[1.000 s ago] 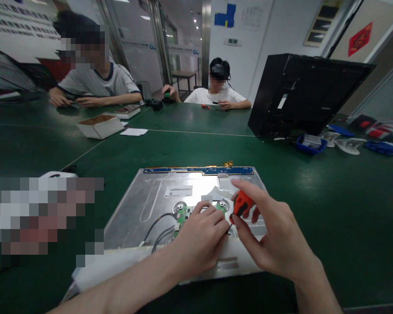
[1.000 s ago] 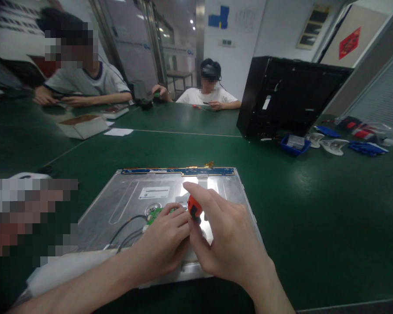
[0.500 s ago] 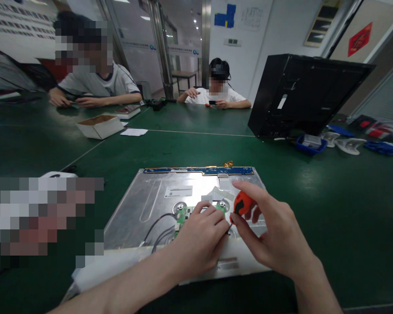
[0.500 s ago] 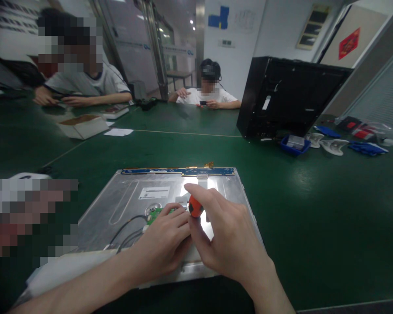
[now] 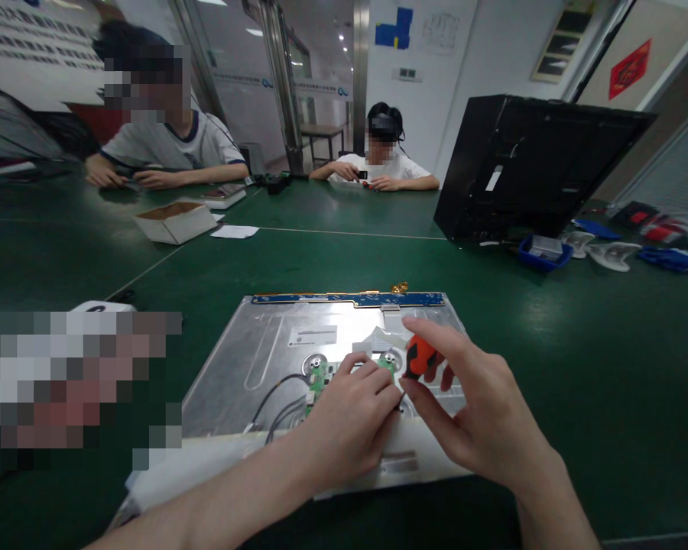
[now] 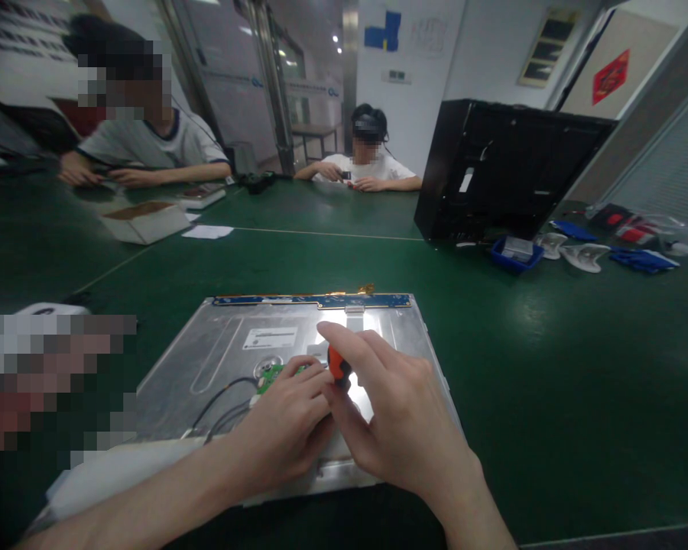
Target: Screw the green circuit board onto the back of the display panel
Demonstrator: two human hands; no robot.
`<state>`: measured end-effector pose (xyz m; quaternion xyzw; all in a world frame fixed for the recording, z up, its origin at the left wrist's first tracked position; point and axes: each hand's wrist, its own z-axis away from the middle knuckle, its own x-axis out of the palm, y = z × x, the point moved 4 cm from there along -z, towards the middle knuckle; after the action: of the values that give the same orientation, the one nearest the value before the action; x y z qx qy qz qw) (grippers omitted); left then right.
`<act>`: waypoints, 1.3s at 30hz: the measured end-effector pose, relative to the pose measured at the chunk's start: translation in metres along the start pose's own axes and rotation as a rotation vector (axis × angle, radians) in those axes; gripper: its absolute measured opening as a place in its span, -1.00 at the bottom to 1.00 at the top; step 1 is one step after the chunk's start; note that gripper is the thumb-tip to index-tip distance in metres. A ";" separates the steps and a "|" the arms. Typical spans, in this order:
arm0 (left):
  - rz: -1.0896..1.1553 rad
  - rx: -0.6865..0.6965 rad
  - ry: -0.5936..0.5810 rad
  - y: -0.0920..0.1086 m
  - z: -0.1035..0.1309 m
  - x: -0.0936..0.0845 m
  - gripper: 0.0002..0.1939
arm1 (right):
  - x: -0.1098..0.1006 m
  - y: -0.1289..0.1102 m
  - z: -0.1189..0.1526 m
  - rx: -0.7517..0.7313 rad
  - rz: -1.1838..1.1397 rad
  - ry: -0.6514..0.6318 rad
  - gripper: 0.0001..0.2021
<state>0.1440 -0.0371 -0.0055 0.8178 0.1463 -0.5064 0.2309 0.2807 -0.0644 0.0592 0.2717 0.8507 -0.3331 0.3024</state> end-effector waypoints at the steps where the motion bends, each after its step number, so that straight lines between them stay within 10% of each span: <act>1: 0.001 -0.001 -0.009 0.000 0.000 0.000 -0.89 | 0.000 0.000 0.000 0.001 -0.006 0.004 -0.48; 39: 0.010 -0.009 -0.059 -0.001 -0.001 0.000 -0.87 | 0.000 0.001 0.001 0.001 -0.004 0.048 -0.48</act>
<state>0.1437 -0.0358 -0.0052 0.8023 0.1376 -0.5284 0.2413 0.2818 -0.0641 0.0577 0.2779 0.8583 -0.3275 0.2808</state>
